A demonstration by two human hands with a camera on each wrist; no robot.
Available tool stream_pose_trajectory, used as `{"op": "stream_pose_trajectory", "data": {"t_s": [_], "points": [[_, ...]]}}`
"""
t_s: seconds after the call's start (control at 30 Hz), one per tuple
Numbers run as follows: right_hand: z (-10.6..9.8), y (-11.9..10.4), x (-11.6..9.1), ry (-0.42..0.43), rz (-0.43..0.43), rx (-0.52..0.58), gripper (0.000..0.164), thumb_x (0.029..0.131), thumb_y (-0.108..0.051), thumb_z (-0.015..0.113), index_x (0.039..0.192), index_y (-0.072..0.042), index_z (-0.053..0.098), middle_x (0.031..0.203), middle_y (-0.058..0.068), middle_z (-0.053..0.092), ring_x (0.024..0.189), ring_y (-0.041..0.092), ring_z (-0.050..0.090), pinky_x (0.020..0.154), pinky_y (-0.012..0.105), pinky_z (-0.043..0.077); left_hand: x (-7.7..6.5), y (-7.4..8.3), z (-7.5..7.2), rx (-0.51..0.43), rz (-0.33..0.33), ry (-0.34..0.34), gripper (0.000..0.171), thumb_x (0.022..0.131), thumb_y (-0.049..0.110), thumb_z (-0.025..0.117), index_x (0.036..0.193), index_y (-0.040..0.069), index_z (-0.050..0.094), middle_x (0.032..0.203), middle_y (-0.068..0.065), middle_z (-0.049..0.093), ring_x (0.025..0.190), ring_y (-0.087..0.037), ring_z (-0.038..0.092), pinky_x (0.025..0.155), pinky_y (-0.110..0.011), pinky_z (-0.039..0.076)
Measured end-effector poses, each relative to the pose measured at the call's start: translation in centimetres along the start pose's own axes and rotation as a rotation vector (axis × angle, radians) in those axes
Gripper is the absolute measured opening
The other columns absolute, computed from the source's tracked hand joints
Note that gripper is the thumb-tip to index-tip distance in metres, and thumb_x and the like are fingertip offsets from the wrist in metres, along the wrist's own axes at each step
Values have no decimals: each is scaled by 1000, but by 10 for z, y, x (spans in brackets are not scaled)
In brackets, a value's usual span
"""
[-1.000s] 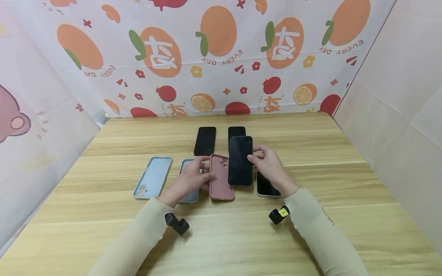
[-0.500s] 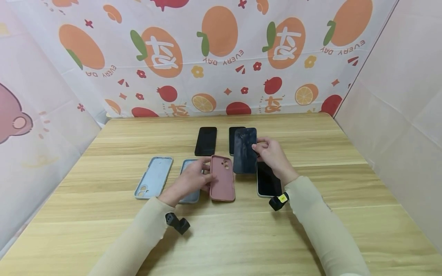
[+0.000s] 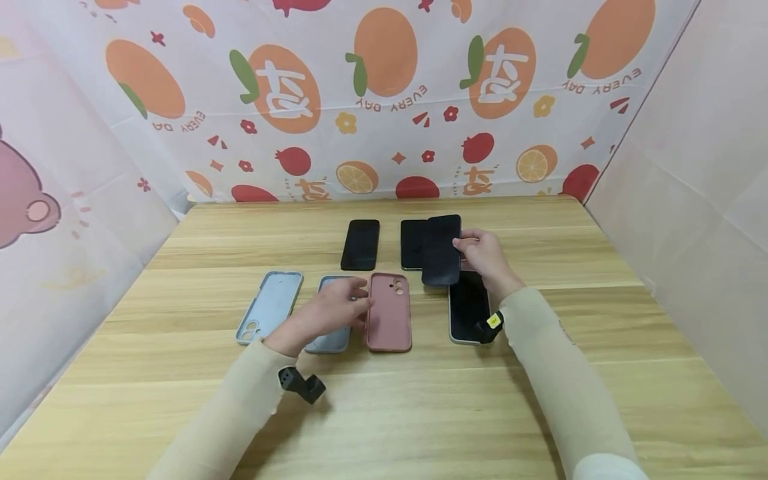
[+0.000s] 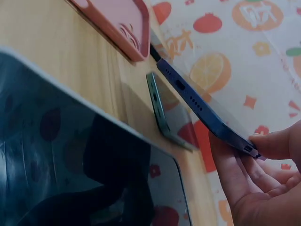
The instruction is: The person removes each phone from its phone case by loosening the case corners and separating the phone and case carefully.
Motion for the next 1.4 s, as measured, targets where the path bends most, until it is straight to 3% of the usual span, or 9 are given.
{"op": "stream_pose_trajectory", "data": {"t_s": [0.13, 0.3, 0.43, 0.73, 1.07, 1.13, 1.23, 1.33, 1.4], "points": [[-6, 1, 9, -2, 18, 35, 45, 102, -16, 52, 138, 10, 43, 82, -10, 62, 72, 3, 61, 69, 20, 57, -1, -1, 0, 19, -5, -5, 57, 100, 21, 53, 150, 0, 37, 141, -18, 56, 103, -18, 67, 94, -38, 55], [-18, 0, 21, 34, 27, -36, 47, 103, -17, 50, 142, 9, 43, 89, -6, 61, 74, 3, 62, 71, 20, 58, -2, 0, -2, 32, 18, 8, 56, 100, 22, 52, 150, 1, 37, 143, -17, 55, 121, -24, 60, 100, -42, 52], [-25, 1, 29, 57, 48, -68, 48, 104, -17, 49, 146, 6, 41, 92, -5, 61, 74, 3, 63, 69, 19, 57, -2, -1, -5, -8, 26, 17, 55, 101, 22, 52, 150, 1, 38, 143, -17, 54, 115, -22, 64, 96, -41, 54], [-34, 6, 44, 26, 95, -1, 51, 105, -13, 45, 149, 8, 33, 80, -10, 60, 66, 2, 60, 64, 18, 55, 0, -3, -9, -83, 85, 47, 52, 101, 23, 54, 147, 3, 43, 136, -14, 61, 101, -22, 68, 86, -35, 56], [-38, 15, 56, 35, 144, -107, 49, 105, -13, 44, 148, 8, 36, 85, -3, 58, 65, 4, 57, 62, 19, 54, -2, -5, -10, -68, 122, 80, 46, 102, 23, 54, 143, 4, 48, 132, -12, 63, 119, -24, 62, 94, -40, 55], [-39, 16, 57, 45, 149, -136, 49, 105, -13, 45, 147, 8, 37, 88, 1, 59, 67, 5, 56, 62, 19, 54, -2, -5, -10, -69, 128, 79, 46, 102, 23, 54, 143, 4, 49, 132, -12, 64, 119, -24, 62, 94, -39, 55], [-38, 16, 58, 66, 133, -229, 46, 104, -13, 46, 144, 8, 42, 107, 13, 61, 80, 10, 57, 65, 17, 51, -2, -6, -9, -68, 137, 85, 46, 101, 23, 54, 142, 4, 50, 130, -12, 65, 118, -24, 62, 93, -39, 55], [-36, 14, 57, 74, 106, -322, 43, 101, -10, 46, 140, 10, 47, 130, 24, 54, 100, 19, 54, 71, 16, 46, -2, -6, -9, -72, 132, 84, 45, 101, 24, 55, 142, 5, 50, 130, -11, 65, 118, -23, 62, 94, -39, 54], [-34, 13, 55, 72, 96, -356, 43, 99, -7, 45, 138, 11, 48, 137, 27, 50, 106, 25, 51, 73, 18, 42, -2, -5, -8, -79, 126, 79, 46, 101, 24, 55, 142, 5, 50, 130, -11, 65, 118, -23, 62, 95, -40, 54]]}}
Point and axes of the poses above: each hand's wrist, its own x-axis towards the middle knuckle, its own z-axis out of the palm, y = z × x, the point moved 2 cm from there along x, towards the middle knuckle
